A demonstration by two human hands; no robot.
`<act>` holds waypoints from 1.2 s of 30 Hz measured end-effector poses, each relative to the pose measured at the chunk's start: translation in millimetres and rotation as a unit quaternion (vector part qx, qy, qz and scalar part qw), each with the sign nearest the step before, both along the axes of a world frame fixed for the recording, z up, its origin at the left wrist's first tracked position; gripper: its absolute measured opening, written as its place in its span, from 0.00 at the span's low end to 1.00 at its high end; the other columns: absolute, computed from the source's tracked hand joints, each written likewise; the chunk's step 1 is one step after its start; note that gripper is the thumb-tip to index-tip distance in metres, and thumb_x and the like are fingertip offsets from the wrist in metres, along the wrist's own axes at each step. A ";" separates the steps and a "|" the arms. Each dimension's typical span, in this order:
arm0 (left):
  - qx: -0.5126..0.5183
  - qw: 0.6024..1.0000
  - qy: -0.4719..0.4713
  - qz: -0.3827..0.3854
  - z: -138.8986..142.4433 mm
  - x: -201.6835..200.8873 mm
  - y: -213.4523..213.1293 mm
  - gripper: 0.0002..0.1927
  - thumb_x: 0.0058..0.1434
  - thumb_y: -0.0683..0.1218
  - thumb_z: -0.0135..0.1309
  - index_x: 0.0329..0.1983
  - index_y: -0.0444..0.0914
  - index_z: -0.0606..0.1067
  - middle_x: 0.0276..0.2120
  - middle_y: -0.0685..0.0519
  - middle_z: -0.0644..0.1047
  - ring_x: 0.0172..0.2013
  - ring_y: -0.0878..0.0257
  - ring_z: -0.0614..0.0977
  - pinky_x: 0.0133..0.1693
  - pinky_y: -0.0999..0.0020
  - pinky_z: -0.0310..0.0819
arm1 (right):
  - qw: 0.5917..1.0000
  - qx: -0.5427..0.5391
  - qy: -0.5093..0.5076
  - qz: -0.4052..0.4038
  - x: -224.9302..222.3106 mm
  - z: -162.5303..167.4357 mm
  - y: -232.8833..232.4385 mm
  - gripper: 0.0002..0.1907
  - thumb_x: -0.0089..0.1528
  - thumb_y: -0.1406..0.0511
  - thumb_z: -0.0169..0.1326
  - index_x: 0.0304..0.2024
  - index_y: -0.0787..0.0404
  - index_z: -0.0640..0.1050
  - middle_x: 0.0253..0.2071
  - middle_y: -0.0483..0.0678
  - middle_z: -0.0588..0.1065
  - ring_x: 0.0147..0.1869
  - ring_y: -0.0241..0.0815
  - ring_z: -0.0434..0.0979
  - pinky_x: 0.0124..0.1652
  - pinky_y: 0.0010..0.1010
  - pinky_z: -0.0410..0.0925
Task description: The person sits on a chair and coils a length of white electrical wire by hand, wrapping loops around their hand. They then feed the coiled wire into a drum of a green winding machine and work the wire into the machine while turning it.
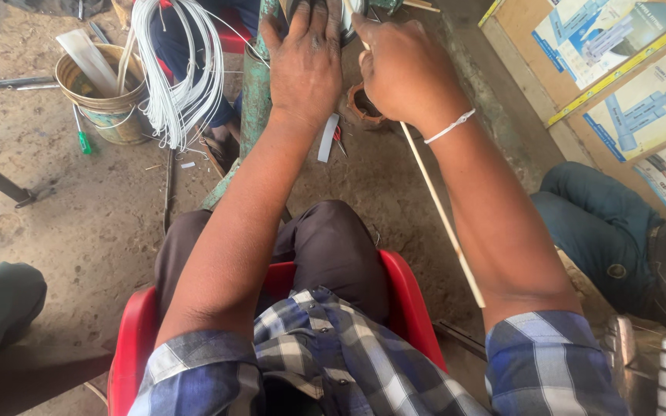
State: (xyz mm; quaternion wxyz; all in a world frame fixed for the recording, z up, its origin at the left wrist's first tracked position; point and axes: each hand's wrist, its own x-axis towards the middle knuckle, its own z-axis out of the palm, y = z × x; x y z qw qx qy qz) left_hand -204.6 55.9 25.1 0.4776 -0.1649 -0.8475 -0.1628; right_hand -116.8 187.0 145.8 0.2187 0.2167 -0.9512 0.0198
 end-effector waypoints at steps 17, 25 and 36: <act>0.037 0.995 -0.050 0.076 12.9 -2.1 22.8 0.29 0.65 0.46 0.48 0.68 0.28 0.65 0.60 0.44 0.72 0.63 0.50 0.67 0.60 0.31 0.52 | 0.997 0.049 0.052 0.003 -28.4 8.8 2.0 0.22 0.58 0.67 0.57 0.55 0.56 0.82 0.44 0.61 0.79 0.50 0.64 0.77 0.49 0.53 0.70; 0.110 0.993 -0.041 0.028 15.8 -8.4 30.5 0.29 0.64 0.49 0.49 0.65 0.30 0.68 0.63 0.43 0.71 0.64 0.51 0.67 0.56 0.36 0.55 | 0.996 0.059 0.049 -0.049 -33.3 8.0 -10.2 0.19 0.58 0.67 0.55 0.52 0.53 0.85 0.41 0.65 0.78 0.46 0.67 0.77 0.45 0.53 0.71; 0.067 0.994 -0.056 0.066 23.6 -2.5 28.7 0.32 0.63 0.47 0.49 0.69 0.27 0.64 0.58 0.43 0.73 0.62 0.53 0.69 0.57 0.35 0.56 | 0.994 0.087 0.029 -0.061 -52.5 9.0 -15.9 0.12 0.62 0.63 0.55 0.47 0.57 0.84 0.42 0.64 0.78 0.48 0.67 0.77 0.48 0.53 0.70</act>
